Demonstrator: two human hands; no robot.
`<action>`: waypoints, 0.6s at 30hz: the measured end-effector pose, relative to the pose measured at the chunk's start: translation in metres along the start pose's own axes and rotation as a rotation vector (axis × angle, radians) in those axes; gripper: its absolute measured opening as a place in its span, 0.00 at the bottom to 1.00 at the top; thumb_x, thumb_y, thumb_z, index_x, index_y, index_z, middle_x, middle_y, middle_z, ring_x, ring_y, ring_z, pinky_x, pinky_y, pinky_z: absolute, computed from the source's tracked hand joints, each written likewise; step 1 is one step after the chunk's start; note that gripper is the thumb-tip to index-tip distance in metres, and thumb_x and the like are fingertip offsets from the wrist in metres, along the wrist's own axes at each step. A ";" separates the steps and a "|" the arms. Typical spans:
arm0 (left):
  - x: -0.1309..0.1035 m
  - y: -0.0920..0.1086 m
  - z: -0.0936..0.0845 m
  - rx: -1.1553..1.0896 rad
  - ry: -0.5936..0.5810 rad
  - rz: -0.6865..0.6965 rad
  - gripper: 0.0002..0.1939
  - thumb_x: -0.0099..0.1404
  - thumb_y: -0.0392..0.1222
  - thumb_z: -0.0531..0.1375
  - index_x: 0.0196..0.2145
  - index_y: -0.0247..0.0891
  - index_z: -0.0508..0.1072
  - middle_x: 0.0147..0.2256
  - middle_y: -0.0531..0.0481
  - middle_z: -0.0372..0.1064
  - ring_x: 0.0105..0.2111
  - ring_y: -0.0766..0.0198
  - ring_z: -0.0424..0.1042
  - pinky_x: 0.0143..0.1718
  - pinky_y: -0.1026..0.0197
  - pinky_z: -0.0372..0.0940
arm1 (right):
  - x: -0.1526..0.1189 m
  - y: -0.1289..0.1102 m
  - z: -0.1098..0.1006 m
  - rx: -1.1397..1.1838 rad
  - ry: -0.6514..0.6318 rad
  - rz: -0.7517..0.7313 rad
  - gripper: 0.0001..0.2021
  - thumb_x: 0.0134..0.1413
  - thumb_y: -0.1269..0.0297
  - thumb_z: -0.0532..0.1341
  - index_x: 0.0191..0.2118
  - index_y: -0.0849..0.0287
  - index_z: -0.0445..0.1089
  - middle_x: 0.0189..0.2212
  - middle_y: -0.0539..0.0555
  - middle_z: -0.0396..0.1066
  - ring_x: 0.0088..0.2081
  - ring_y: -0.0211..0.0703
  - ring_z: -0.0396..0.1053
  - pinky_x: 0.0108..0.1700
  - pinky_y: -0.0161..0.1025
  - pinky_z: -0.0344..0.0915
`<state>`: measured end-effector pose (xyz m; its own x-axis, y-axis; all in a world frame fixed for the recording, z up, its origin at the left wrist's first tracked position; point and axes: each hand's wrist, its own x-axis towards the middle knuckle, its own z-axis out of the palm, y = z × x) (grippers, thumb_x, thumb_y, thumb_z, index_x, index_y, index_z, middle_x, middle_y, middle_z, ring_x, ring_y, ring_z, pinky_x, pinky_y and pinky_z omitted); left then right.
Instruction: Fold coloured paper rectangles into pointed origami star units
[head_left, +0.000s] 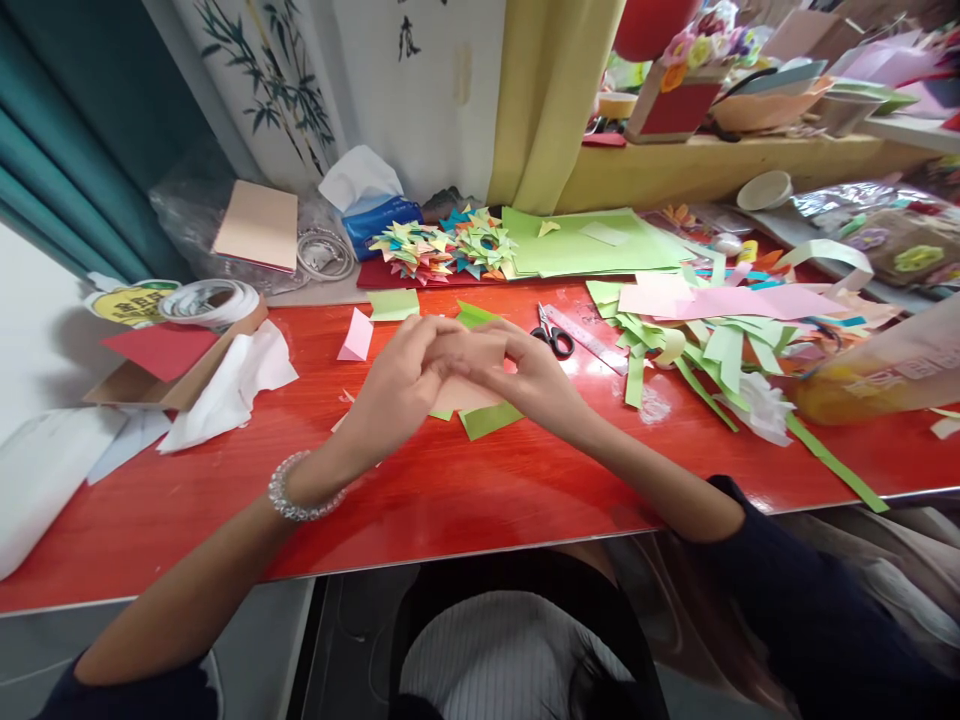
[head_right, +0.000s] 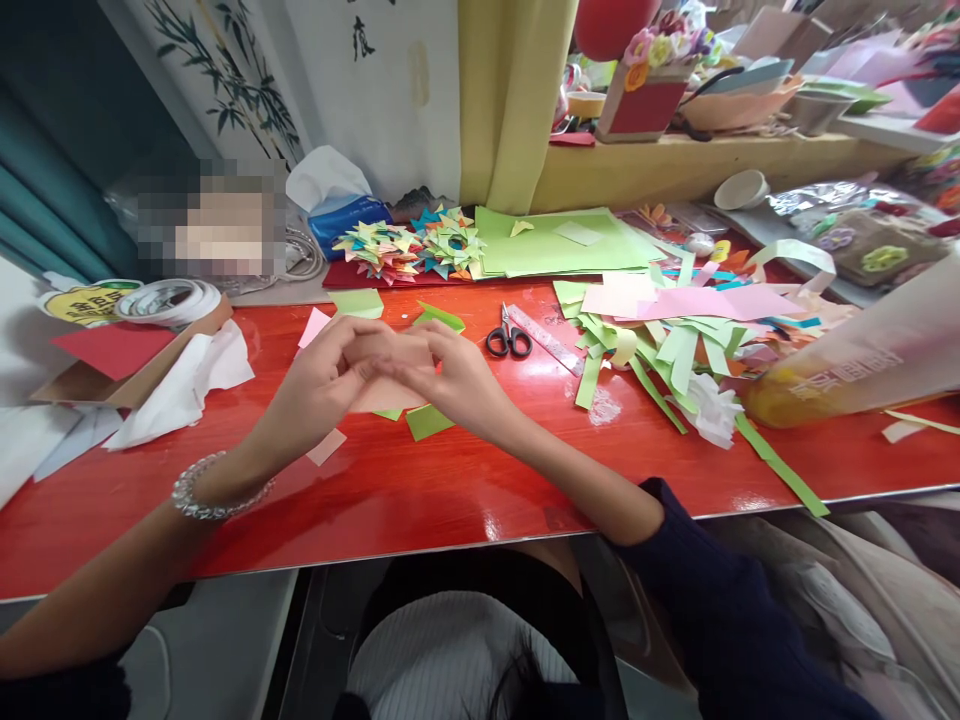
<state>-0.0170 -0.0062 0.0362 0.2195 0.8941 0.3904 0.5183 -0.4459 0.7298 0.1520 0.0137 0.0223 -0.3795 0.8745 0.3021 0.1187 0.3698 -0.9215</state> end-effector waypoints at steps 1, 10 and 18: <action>0.001 -0.002 0.000 -0.046 0.035 -0.023 0.12 0.63 0.34 0.56 0.45 0.41 0.66 0.42 0.49 0.65 0.40 0.63 0.68 0.39 0.59 0.65 | 0.000 0.001 -0.001 -0.098 0.045 -0.020 0.13 0.54 0.54 0.62 0.28 0.59 0.68 0.32 0.53 0.67 0.34 0.39 0.64 0.36 0.38 0.59; 0.003 -0.006 0.001 -0.175 0.056 -0.067 0.32 0.57 0.35 0.63 0.56 0.45 0.56 0.35 0.51 0.68 0.41 0.61 0.70 0.43 0.56 0.66 | 0.003 0.004 -0.002 0.160 -0.165 0.200 0.18 0.50 0.50 0.64 0.32 0.62 0.71 0.25 0.49 0.65 0.27 0.34 0.61 0.27 0.34 0.55; 0.003 -0.007 0.004 -0.315 0.197 -0.178 0.16 0.57 0.40 0.64 0.43 0.40 0.66 0.33 0.51 0.70 0.34 0.64 0.72 0.34 0.61 0.66 | 0.004 0.006 -0.003 0.337 0.008 0.169 0.13 0.51 0.56 0.64 0.35 0.61 0.74 0.30 0.51 0.71 0.31 0.35 0.66 0.33 0.34 0.63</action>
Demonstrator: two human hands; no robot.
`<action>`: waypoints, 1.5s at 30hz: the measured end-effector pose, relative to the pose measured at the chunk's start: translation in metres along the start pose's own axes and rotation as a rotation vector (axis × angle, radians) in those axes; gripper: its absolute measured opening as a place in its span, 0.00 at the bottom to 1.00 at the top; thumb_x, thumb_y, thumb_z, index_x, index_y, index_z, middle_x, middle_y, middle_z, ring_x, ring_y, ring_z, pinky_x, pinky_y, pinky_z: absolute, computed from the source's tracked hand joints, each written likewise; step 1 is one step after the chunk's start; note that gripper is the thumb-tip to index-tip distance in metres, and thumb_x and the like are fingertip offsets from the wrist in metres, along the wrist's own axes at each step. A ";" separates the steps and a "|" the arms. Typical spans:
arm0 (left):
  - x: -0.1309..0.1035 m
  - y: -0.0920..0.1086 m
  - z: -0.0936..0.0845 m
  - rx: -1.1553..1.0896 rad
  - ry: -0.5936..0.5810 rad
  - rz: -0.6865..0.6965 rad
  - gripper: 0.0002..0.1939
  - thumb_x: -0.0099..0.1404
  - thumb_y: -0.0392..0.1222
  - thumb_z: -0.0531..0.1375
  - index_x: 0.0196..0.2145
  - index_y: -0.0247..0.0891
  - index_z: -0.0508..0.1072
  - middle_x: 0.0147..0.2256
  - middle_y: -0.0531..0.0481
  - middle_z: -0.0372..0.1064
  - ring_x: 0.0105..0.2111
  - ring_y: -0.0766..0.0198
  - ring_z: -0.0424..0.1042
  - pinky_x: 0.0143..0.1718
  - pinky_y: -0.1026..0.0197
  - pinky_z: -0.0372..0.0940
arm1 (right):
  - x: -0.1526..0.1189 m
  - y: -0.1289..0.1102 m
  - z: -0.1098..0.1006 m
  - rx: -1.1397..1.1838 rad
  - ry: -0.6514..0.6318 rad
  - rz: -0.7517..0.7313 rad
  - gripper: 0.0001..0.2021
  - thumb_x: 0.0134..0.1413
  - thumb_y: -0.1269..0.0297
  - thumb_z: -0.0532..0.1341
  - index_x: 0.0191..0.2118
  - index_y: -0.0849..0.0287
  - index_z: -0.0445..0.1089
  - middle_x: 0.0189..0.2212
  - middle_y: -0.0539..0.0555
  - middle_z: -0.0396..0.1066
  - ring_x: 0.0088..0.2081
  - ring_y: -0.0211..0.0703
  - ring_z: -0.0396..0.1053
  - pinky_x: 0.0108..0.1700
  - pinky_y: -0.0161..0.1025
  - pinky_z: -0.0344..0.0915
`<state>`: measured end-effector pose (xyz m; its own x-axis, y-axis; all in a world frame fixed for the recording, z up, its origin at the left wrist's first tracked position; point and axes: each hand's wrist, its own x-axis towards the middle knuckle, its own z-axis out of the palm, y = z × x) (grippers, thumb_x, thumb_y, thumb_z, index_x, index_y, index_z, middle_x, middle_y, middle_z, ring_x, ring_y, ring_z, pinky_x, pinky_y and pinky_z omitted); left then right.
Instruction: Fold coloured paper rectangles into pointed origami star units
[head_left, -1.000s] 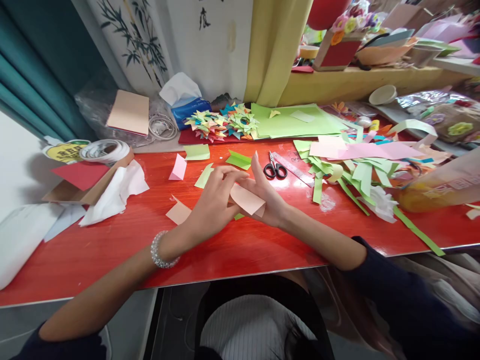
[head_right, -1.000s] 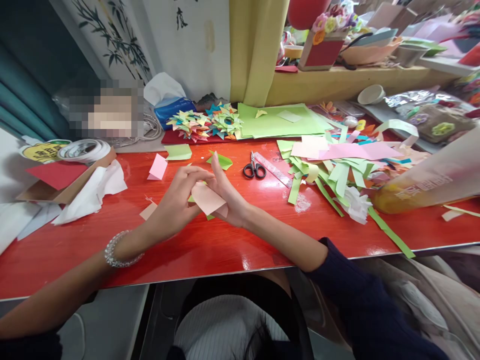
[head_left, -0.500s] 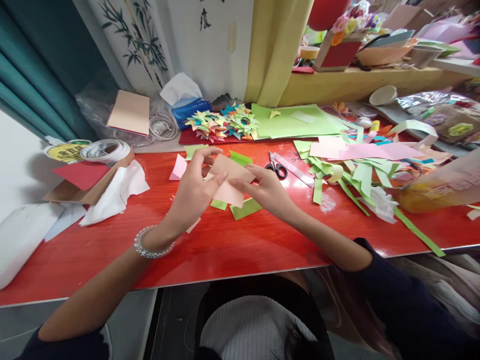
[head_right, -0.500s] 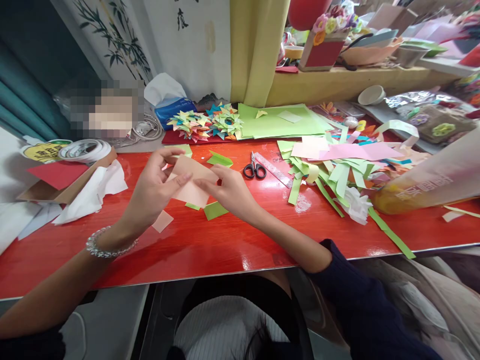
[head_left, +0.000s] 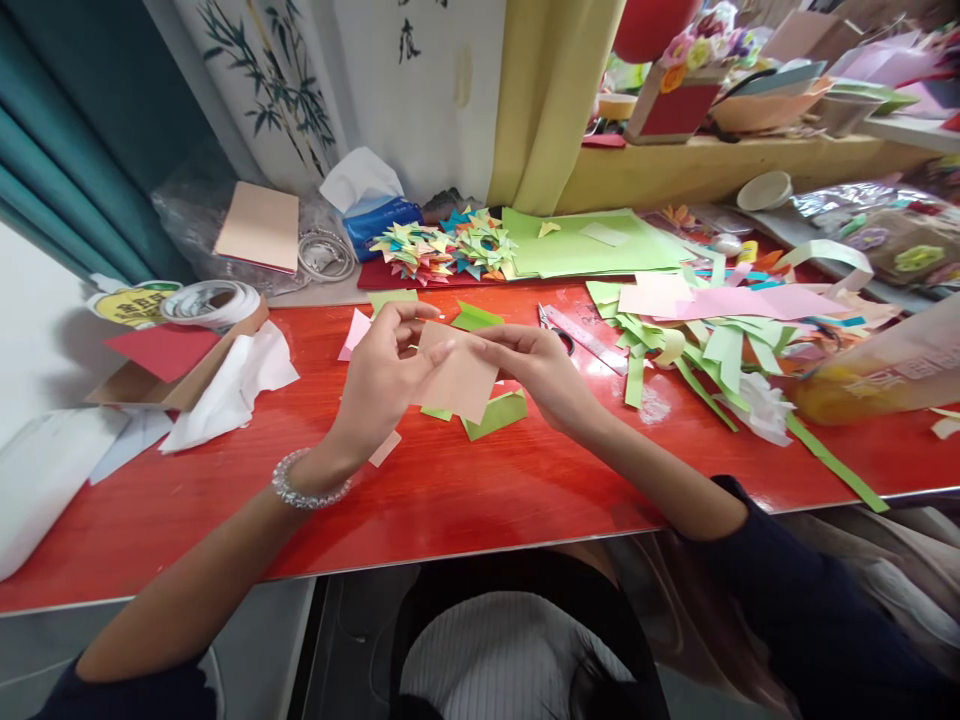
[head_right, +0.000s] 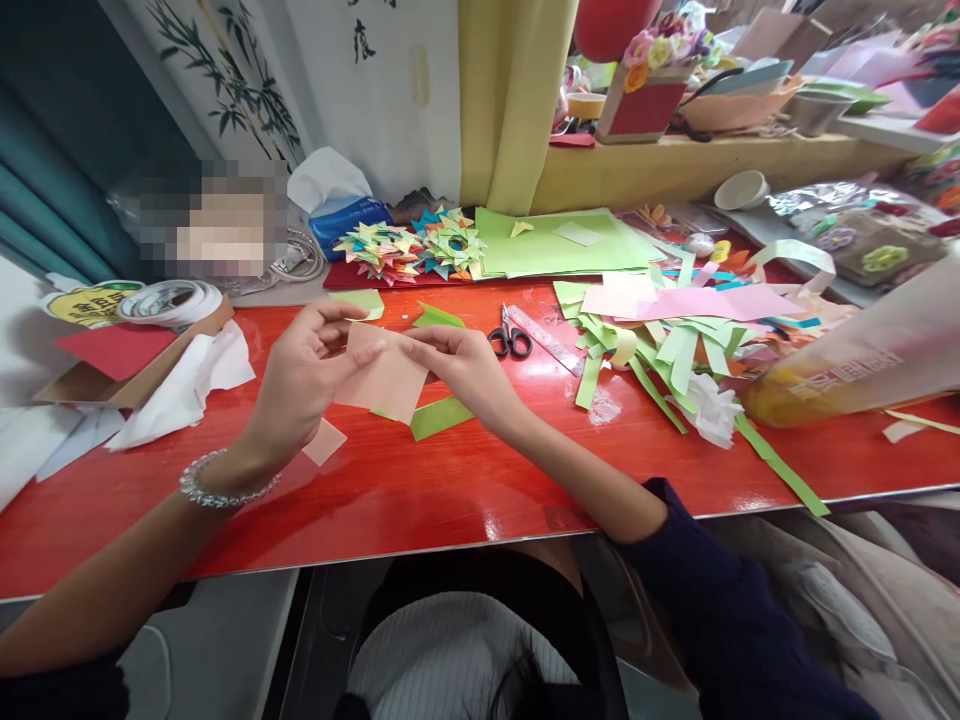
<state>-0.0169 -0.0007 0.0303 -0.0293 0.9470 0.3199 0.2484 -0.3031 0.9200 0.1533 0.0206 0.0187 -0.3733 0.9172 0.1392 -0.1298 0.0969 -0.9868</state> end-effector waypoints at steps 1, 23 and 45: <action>-0.001 0.001 0.000 -0.029 -0.010 -0.029 0.16 0.57 0.41 0.64 0.42 0.40 0.66 0.33 0.51 0.71 0.33 0.64 0.73 0.32 0.62 0.66 | 0.000 0.000 0.000 -0.008 0.013 -0.012 0.12 0.51 0.56 0.64 0.36 0.61 0.74 0.30 0.51 0.71 0.31 0.34 0.66 0.33 0.33 0.63; -0.007 0.011 -0.008 0.241 -0.150 0.276 0.12 0.63 0.37 0.59 0.42 0.50 0.77 0.44 0.57 0.76 0.46 0.64 0.73 0.49 0.58 0.68 | -0.001 -0.012 -0.012 0.055 -0.024 0.079 0.13 0.54 0.57 0.62 0.33 0.64 0.74 0.28 0.54 0.72 0.28 0.34 0.68 0.32 0.33 0.67; -0.002 0.014 -0.006 0.135 -0.204 0.037 0.12 0.63 0.50 0.59 0.39 0.43 0.78 0.41 0.50 0.76 0.42 0.61 0.73 0.42 0.61 0.68 | -0.001 -0.017 -0.014 -0.427 0.048 -0.118 0.15 0.56 0.55 0.60 0.29 0.62 0.72 0.24 0.49 0.66 0.27 0.32 0.59 0.28 0.33 0.53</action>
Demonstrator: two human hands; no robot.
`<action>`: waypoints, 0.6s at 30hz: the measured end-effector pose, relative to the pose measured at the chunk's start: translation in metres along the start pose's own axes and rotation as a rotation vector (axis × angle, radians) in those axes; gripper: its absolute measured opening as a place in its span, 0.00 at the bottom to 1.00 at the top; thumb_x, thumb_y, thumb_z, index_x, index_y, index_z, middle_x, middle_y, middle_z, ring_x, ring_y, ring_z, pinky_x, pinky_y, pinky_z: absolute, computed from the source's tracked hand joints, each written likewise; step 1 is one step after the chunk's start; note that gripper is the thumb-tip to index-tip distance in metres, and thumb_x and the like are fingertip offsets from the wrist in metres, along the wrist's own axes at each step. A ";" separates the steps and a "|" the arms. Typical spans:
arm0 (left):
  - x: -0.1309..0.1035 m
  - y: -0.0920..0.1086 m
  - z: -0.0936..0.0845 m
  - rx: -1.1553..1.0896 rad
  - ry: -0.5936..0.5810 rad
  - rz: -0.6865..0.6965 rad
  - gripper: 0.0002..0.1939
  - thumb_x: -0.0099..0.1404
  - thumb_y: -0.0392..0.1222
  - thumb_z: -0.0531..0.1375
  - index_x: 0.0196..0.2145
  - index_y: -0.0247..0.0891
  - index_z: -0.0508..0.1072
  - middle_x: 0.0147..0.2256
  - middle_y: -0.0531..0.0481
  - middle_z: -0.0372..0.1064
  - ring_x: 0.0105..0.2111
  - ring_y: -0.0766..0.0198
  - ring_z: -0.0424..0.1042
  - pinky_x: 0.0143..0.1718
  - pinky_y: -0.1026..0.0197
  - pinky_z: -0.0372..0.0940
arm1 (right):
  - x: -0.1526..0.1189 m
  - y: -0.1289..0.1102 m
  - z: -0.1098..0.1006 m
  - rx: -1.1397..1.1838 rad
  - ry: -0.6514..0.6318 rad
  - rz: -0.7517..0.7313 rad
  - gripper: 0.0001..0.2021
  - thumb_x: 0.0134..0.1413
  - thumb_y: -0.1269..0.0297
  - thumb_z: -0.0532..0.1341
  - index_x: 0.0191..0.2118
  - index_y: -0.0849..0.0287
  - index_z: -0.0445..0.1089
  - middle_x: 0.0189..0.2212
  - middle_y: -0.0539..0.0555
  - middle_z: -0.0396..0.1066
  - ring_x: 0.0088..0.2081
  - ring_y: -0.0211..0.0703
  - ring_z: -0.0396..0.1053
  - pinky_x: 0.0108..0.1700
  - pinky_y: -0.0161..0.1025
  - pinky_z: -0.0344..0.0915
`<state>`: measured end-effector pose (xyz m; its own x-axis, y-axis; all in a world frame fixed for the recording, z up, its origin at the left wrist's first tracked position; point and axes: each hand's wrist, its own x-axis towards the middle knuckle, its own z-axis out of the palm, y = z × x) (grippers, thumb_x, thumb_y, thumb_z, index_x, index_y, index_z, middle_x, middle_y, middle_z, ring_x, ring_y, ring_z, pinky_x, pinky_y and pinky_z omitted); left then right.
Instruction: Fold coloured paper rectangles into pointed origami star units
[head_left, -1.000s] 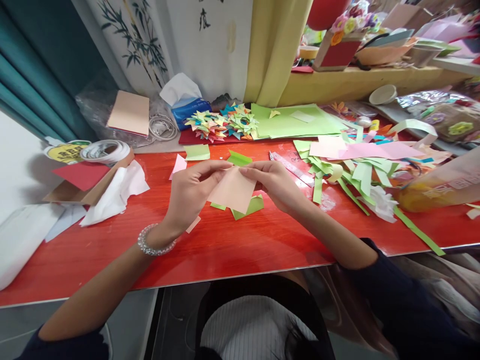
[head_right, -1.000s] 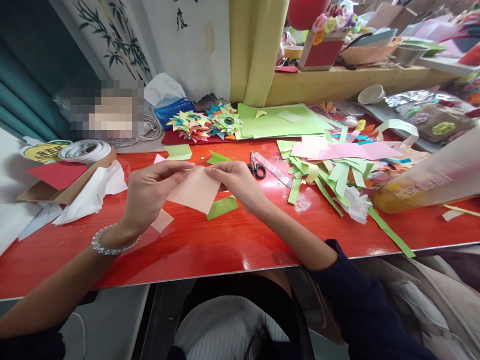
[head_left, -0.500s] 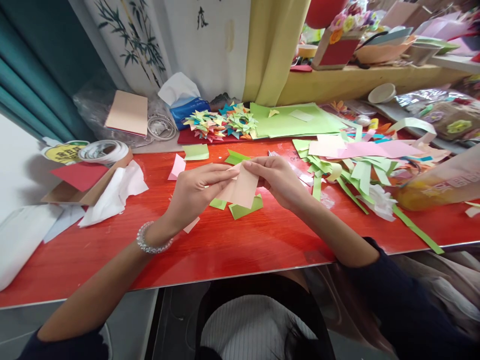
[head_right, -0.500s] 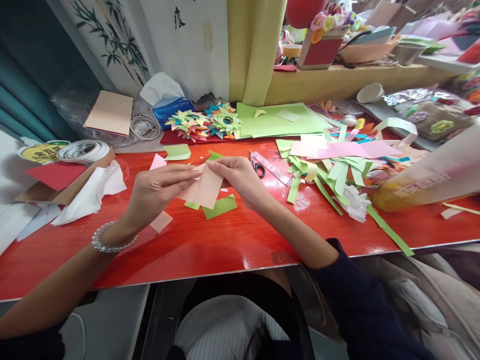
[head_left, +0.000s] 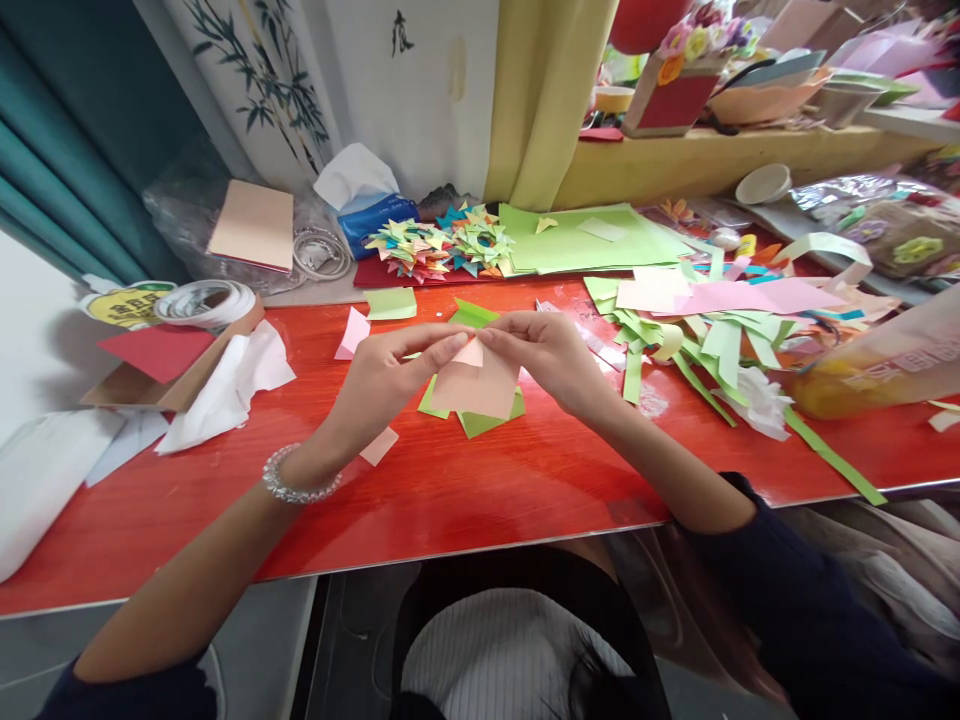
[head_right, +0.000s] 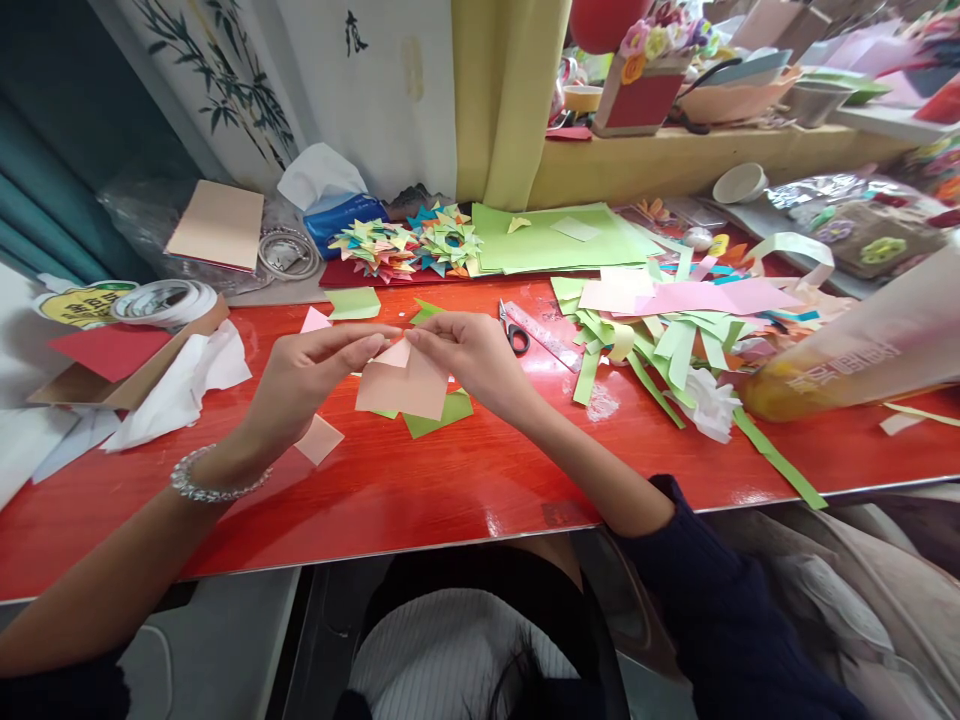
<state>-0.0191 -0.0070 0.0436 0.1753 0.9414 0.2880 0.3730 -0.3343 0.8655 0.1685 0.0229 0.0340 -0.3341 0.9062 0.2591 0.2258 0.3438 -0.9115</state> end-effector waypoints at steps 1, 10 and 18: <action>0.001 -0.001 0.000 -0.016 0.006 -0.040 0.12 0.62 0.51 0.60 0.37 0.43 0.78 0.39 0.50 0.77 0.39 0.62 0.73 0.38 0.62 0.68 | 0.000 0.000 0.000 -0.038 -0.002 -0.022 0.15 0.57 0.56 0.59 0.28 0.62 0.71 0.23 0.49 0.66 0.26 0.32 0.59 0.28 0.33 0.53; 0.003 -0.008 -0.001 0.002 -0.125 -0.160 0.15 0.59 0.53 0.61 0.26 0.39 0.77 0.26 0.50 0.70 0.26 0.65 0.67 0.26 0.63 0.60 | -0.003 -0.001 0.004 -0.210 -0.025 -0.085 0.12 0.59 0.59 0.57 0.31 0.61 0.74 0.26 0.49 0.71 0.27 0.33 0.62 0.28 0.33 0.54; 0.003 -0.007 0.001 0.025 -0.172 -0.203 0.14 0.59 0.51 0.61 0.26 0.38 0.75 0.25 0.51 0.70 0.26 0.66 0.67 0.25 0.64 0.60 | -0.003 0.001 0.006 -0.230 -0.041 -0.102 0.12 0.59 0.60 0.58 0.30 0.61 0.74 0.24 0.49 0.70 0.26 0.32 0.61 0.28 0.33 0.53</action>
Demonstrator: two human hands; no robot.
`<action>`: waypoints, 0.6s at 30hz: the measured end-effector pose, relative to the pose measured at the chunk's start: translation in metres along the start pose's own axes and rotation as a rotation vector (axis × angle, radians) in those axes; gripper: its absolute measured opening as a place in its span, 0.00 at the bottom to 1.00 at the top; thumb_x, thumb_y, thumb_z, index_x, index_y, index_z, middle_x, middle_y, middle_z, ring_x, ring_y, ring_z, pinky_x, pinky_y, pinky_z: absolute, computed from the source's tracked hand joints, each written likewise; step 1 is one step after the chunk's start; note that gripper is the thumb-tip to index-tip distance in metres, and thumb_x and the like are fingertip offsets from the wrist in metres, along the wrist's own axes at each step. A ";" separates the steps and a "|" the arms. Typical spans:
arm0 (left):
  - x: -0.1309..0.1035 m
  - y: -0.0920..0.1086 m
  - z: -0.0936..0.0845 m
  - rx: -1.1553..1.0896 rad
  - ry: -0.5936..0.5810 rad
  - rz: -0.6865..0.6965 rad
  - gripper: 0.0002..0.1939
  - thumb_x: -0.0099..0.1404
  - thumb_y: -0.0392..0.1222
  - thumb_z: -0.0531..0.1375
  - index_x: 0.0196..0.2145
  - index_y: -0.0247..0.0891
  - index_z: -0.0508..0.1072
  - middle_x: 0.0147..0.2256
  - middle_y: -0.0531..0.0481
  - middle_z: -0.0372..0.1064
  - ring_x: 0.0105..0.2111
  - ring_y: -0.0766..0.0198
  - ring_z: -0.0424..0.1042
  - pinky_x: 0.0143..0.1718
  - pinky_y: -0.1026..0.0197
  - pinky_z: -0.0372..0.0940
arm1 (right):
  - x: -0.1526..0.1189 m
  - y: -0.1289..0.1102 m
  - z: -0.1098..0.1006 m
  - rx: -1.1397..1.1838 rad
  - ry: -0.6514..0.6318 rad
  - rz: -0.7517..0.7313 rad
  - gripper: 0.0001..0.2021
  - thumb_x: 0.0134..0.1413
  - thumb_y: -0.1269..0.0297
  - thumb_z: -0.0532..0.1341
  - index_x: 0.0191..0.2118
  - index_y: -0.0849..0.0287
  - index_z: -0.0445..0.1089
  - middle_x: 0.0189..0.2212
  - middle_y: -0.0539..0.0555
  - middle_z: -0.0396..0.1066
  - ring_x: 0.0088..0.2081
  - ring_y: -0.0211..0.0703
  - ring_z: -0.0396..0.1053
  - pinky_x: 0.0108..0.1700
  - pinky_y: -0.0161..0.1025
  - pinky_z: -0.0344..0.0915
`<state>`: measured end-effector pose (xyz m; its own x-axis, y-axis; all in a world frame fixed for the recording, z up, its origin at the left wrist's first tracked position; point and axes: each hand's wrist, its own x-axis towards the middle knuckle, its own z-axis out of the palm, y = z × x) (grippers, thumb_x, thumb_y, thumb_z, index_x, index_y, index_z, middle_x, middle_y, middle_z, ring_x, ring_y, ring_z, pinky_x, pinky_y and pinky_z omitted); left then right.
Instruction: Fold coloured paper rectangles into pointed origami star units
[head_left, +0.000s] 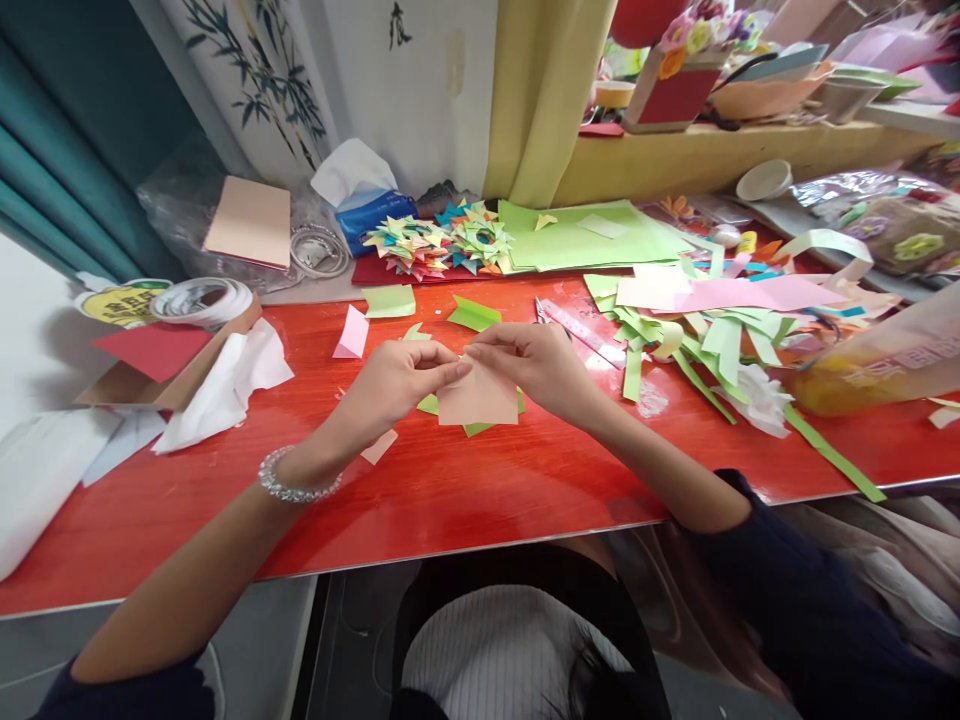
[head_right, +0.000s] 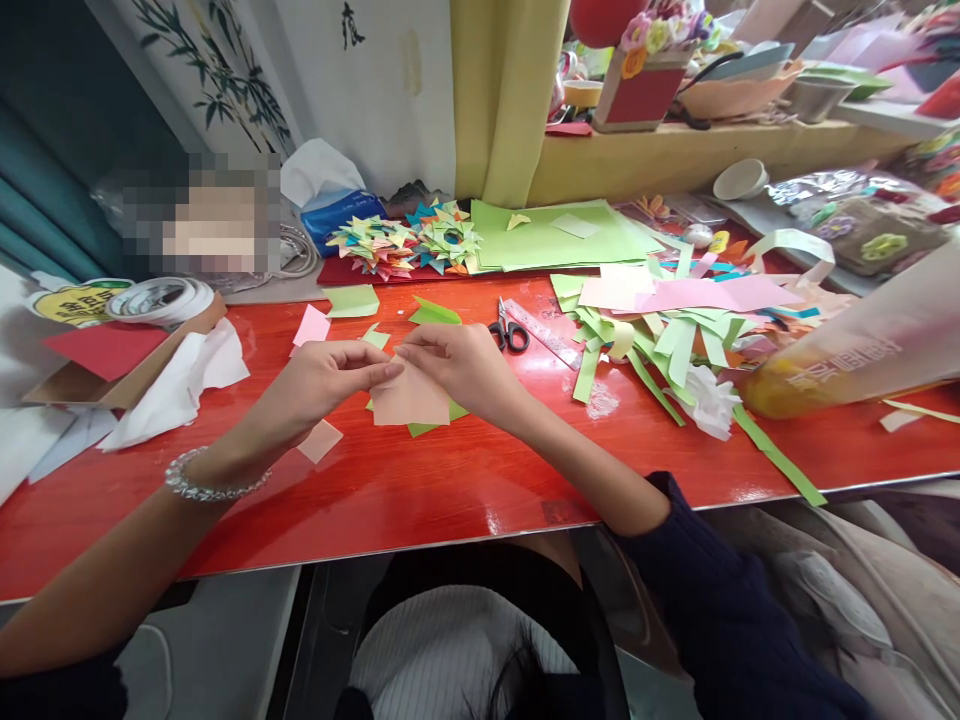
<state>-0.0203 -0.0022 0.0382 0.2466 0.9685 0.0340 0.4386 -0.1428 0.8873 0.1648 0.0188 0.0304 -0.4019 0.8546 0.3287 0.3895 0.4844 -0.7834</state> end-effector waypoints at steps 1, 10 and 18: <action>0.000 -0.001 0.000 -0.019 -0.010 -0.012 0.13 0.59 0.50 0.62 0.26 0.37 0.75 0.25 0.51 0.69 0.26 0.66 0.68 0.25 0.64 0.61 | 0.000 0.000 0.001 -0.013 0.003 -0.001 0.12 0.59 0.61 0.58 0.30 0.61 0.74 0.24 0.49 0.70 0.26 0.32 0.61 0.28 0.33 0.53; 0.000 -0.002 0.003 -0.248 -0.112 -0.139 0.11 0.55 0.46 0.66 0.25 0.36 0.74 0.24 0.50 0.71 0.24 0.67 0.70 0.28 0.62 0.67 | 0.009 0.012 -0.011 0.125 0.085 0.077 0.13 0.58 0.57 0.59 0.30 0.61 0.71 0.26 0.50 0.72 0.25 0.33 0.64 0.28 0.34 0.59; 0.003 0.000 -0.005 -0.319 0.100 -0.047 0.12 0.58 0.46 0.63 0.23 0.36 0.74 0.24 0.52 0.68 0.25 0.70 0.65 0.29 0.65 0.62 | 0.005 0.001 -0.011 0.517 -0.091 0.168 0.15 0.55 0.59 0.62 0.44 0.64 0.74 0.36 0.54 0.76 0.35 0.37 0.73 0.38 0.36 0.71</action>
<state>-0.0236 0.0022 0.0401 0.1396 0.9900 0.0208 0.1508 -0.0420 0.9877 0.1723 0.0254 0.0368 -0.4486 0.8815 0.1475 0.0059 0.1679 -0.9858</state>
